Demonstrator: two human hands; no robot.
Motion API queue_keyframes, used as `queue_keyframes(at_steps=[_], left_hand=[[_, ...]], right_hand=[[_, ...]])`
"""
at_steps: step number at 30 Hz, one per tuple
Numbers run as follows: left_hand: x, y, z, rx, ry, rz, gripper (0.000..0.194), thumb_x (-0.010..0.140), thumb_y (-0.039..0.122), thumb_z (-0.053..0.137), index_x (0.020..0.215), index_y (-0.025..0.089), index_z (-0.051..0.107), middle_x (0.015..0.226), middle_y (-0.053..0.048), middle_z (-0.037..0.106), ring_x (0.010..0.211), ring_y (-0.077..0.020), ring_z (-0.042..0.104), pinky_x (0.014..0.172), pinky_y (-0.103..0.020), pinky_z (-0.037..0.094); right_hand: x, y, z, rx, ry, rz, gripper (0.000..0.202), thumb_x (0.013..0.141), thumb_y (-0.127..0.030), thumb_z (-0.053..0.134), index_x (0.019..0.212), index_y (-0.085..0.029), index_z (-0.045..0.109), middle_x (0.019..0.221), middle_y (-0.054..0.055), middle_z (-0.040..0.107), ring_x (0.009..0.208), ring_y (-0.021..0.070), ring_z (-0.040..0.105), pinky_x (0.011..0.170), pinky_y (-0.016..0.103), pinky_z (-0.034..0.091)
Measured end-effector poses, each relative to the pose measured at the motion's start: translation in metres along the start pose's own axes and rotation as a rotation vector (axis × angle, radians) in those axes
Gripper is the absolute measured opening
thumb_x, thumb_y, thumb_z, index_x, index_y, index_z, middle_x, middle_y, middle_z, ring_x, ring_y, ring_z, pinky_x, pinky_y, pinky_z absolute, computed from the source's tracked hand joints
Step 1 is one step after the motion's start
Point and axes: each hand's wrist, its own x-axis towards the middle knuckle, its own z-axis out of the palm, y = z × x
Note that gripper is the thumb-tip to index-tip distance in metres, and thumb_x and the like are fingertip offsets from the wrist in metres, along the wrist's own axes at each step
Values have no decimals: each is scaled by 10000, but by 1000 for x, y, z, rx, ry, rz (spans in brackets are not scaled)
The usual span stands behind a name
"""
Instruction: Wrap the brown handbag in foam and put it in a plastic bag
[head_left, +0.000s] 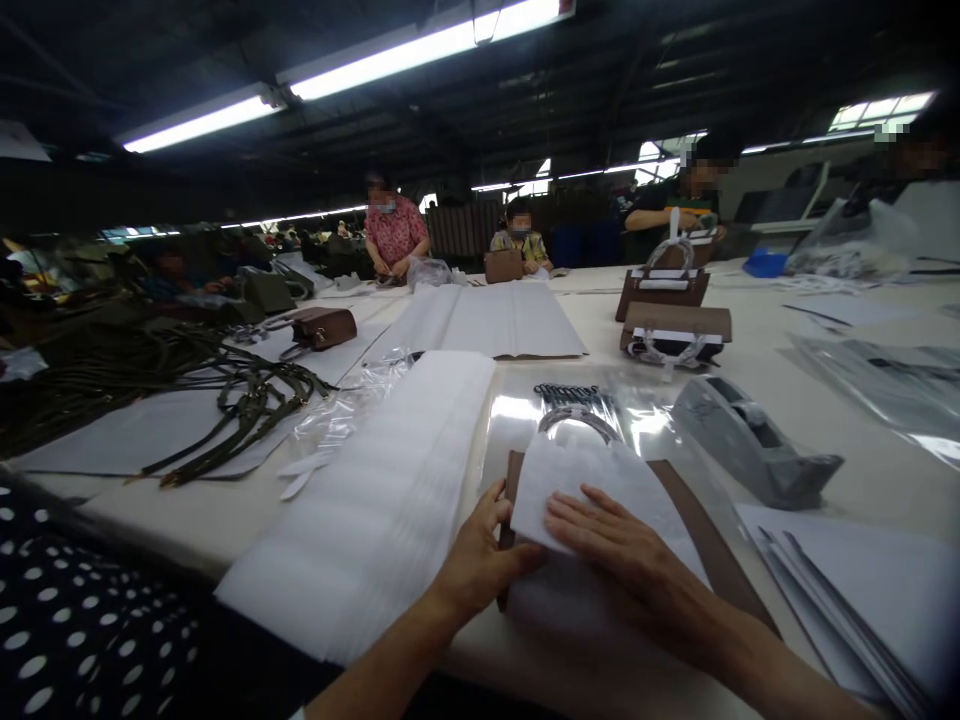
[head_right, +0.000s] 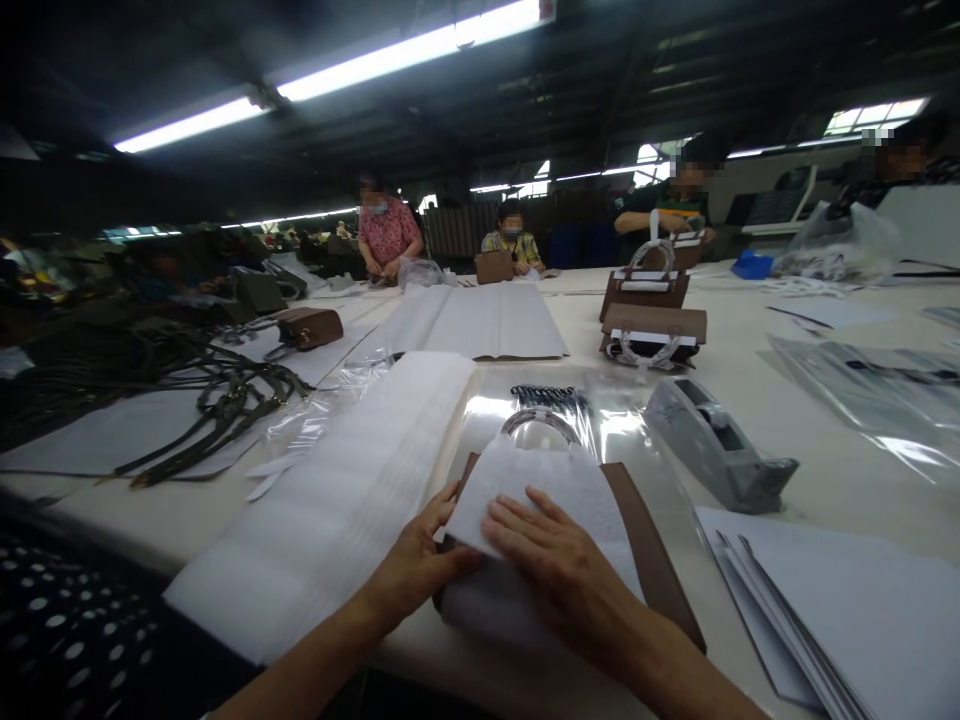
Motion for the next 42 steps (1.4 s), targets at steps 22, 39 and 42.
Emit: queue_keyframes(at_steps=[22,39,42], left_hand=[[-7,-16,14,-110,116,-160,168,772,312,524,741,206,397,640,65,383,572,-78,349,517,-177,283],[-24,-6,21,-9,164,-187,326,760,509,533,869,205,486,664,41,472,570,-105,425,493,-191,326],[-21,-10,23,-39,213,-205,372,730,535,556,900,209,494,718,23,513,619,-122,457,508,-194,341]], right_hand=[[1,-12,11,-21,-104,-67,286,895,-159,388,1158,-164,500,1075,73,598,979,183,519,812,335,420],[-18,-23,-18,69,143,139,252,889,-192,427,1117,-188,535,1062,58,581,1010,168,512,884,330,424],[-67,-33,-33,28,551,661,153,888,-235,436,926,-180,574,852,34,613,802,129,573,722,247,473]])
